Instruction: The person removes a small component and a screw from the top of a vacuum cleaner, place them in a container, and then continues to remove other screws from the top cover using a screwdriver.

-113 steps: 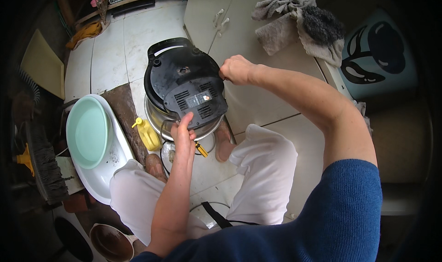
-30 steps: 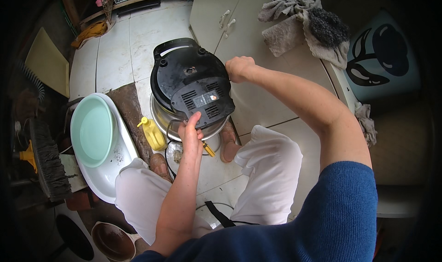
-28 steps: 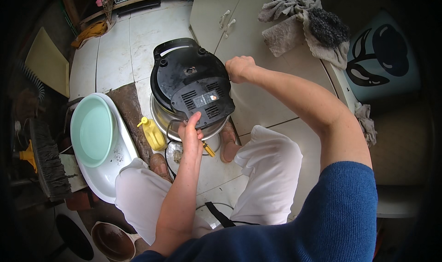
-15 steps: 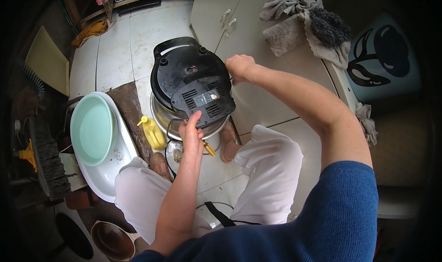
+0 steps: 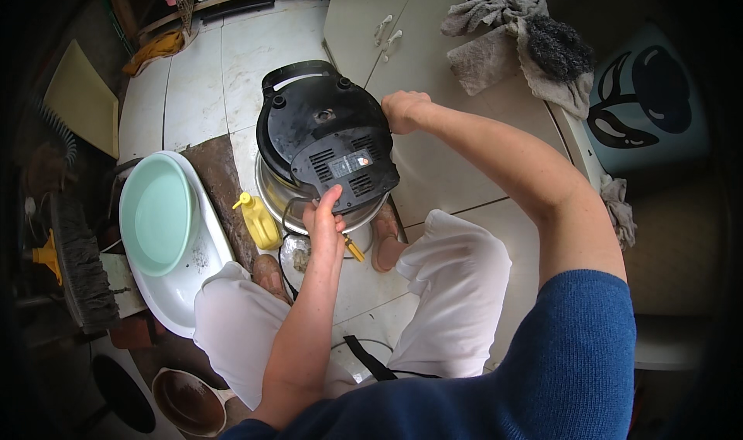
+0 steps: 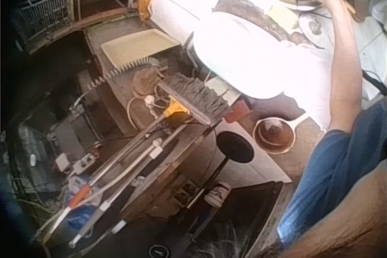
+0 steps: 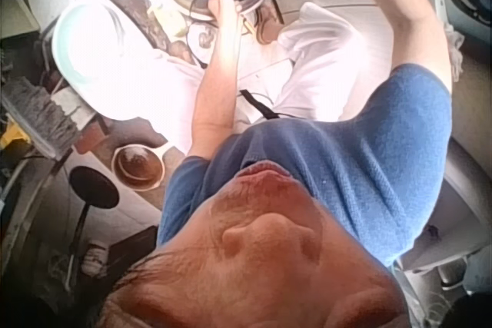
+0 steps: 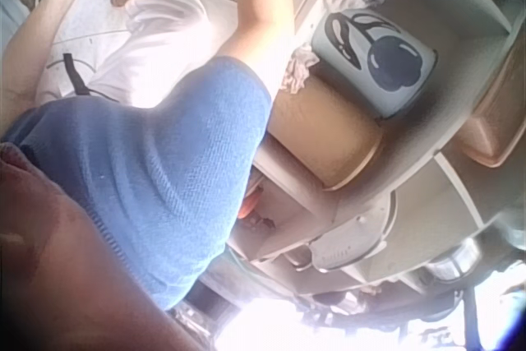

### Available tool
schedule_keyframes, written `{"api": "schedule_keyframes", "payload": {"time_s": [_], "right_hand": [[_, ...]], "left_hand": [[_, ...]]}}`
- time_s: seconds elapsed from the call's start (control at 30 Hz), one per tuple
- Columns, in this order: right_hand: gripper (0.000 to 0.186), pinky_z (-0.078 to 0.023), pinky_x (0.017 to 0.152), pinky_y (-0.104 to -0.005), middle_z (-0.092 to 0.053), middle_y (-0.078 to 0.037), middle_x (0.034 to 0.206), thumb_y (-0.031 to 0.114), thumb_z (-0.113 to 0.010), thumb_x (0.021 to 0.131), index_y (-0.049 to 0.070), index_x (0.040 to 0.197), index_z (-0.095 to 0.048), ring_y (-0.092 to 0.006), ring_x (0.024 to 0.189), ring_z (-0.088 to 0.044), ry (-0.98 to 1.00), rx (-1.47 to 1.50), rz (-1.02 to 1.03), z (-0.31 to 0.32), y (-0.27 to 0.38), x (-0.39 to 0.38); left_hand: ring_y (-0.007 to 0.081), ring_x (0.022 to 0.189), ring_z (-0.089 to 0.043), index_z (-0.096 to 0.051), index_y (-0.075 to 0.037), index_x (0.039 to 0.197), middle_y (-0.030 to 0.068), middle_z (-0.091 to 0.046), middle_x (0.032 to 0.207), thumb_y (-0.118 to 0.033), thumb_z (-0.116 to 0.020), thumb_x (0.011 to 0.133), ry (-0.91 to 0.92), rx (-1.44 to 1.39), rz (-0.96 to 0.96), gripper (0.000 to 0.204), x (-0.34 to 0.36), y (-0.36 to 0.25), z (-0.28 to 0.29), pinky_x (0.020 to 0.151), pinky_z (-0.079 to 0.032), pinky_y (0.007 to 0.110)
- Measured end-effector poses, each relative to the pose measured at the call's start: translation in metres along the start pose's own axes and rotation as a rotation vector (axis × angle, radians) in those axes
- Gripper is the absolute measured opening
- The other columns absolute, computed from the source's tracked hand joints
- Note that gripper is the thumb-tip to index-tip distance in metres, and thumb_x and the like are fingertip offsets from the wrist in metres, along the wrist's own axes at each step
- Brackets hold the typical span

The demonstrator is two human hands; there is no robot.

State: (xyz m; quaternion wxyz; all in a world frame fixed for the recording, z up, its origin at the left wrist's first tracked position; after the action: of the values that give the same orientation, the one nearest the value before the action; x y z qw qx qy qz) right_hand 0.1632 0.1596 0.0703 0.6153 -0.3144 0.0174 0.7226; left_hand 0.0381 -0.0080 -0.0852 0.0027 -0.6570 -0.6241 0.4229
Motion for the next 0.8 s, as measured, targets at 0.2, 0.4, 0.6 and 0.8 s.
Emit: {"api": "schedule_keyframes", "payload": {"time_s": [0.2, 0.4, 0.6, 0.8], "right_hand": [[0.023, -0.053, 0.083, -0.0379, -0.069, -0.008, 0.105, 0.009, -0.066, 0.075, 0.012, 0.098, -0.07, -0.0292, 0.104, -0.064, -0.103, -0.117, 0.023, -0.004, -0.003, 0.004], [0.023, -0.054, 0.082, -0.038, -0.069, -0.008, 0.103, 0.011, -0.067, 0.077, 0.013, 0.1, -0.071, -0.0291, 0.102, -0.065, -0.099, -0.164, 0.076, -0.003, 0.005, 0.0], [0.022, -0.054, 0.081, -0.0381, -0.069, -0.011, 0.103, 0.015, -0.064, 0.081, 0.01, 0.102, -0.07, -0.0291, 0.1, -0.065, 0.051, -0.082, 0.08, -0.007, 0.003, 0.008], [0.028, -0.053, 0.082, -0.0373, -0.068, -0.011, 0.108, 0.006, -0.06, 0.079, 0.011, 0.105, -0.069, -0.0266, 0.105, -0.064, 0.13, -0.103, 0.057, -0.022, -0.004, 0.024]], "left_hand": [[0.0043, 0.048, -0.041, -0.048, -0.004, 0.103, 0.0038, -0.058, 0.087, -0.016, -0.078, 0.071, -0.006, 0.0, 0.005, 0.045, 0.0, -0.001, -0.002, 0.039, -0.026, 0.02], [0.0043, 0.049, -0.041, -0.048, -0.004, 0.102, 0.0039, -0.058, 0.087, -0.016, -0.078, 0.071, -0.009, -0.005, 0.008, 0.045, 0.001, 0.003, 0.0, 0.039, -0.026, 0.02], [0.004, 0.049, -0.041, -0.048, -0.005, 0.103, 0.0033, -0.058, 0.087, -0.016, -0.078, 0.072, -0.001, 0.003, 0.013, 0.044, 0.002, 0.003, 0.0, 0.039, -0.025, 0.019], [0.0036, 0.048, -0.039, -0.048, -0.004, 0.103, 0.003, -0.056, 0.086, -0.016, -0.077, 0.073, -0.009, 0.01, 0.004, 0.043, 0.001, 0.002, -0.001, 0.039, -0.025, 0.019]]}}
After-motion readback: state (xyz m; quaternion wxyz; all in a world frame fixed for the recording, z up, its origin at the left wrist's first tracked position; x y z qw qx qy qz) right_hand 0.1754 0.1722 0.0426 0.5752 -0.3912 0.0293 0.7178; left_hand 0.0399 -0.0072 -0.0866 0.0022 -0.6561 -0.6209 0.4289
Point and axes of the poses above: each hand's wrist, its own x-axis towards the middle knuckle, its own z-axis out of the back of the hand, y = z × x, the point moved 7 cm from there along x, towards the middle knuckle
